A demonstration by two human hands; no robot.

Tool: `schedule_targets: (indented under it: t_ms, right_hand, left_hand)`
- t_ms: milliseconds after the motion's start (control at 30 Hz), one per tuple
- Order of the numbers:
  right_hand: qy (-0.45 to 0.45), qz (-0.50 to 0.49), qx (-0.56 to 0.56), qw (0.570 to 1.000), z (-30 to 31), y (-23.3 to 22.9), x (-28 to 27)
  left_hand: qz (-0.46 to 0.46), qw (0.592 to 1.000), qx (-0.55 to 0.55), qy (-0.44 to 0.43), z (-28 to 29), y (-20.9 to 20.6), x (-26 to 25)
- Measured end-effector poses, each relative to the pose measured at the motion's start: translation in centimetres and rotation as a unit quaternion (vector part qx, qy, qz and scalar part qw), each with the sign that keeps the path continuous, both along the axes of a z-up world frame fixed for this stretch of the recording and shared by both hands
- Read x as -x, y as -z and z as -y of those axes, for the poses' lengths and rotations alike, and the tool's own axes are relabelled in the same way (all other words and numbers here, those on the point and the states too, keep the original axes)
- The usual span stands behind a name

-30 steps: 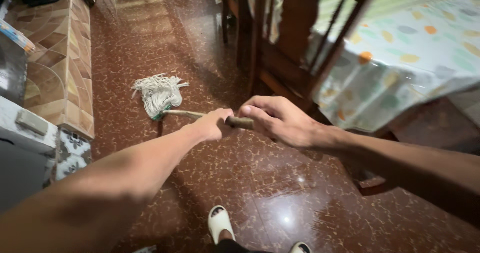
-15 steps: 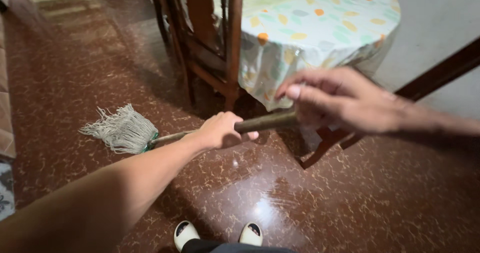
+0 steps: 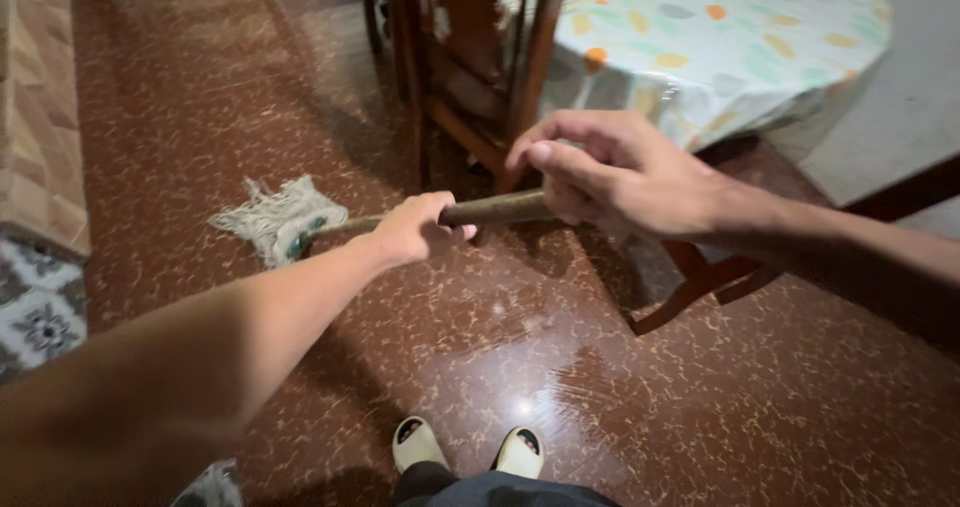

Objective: The person mops a tiled floor using a traditional string mop. They move the mop back and forth across the floor surface, working around a dining table and chairs.

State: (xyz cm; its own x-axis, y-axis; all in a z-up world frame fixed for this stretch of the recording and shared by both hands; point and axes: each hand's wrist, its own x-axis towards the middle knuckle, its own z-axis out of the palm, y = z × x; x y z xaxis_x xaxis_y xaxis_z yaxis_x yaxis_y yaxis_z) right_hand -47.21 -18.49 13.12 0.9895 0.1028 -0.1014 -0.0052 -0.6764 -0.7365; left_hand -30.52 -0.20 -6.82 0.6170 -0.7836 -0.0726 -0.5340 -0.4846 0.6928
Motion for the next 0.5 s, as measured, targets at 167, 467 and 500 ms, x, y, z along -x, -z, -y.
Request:
schedule_targets:
  t_ms: [167,467,500]
  right_hand:
    - [-0.028,0.023,-0.084,0.996,-5.5,2.7,-7.1]
    - [-0.045,0.003,-0.068,0.997,-13.9,9.7,-12.0]
    - [-0.040,-0.007,-0.081,0.996,-14.0,10.2,-11.6]
  left_hand:
    - [0.063,0.996,0.021,-0.059,-5.1,0.8,-5.7]
    - [-0.017,1.000,-0.012,-0.017,-8.6,4.8,-8.9]
    - [0.002,1.000,0.030,-0.004,-9.1,4.9,-8.2]
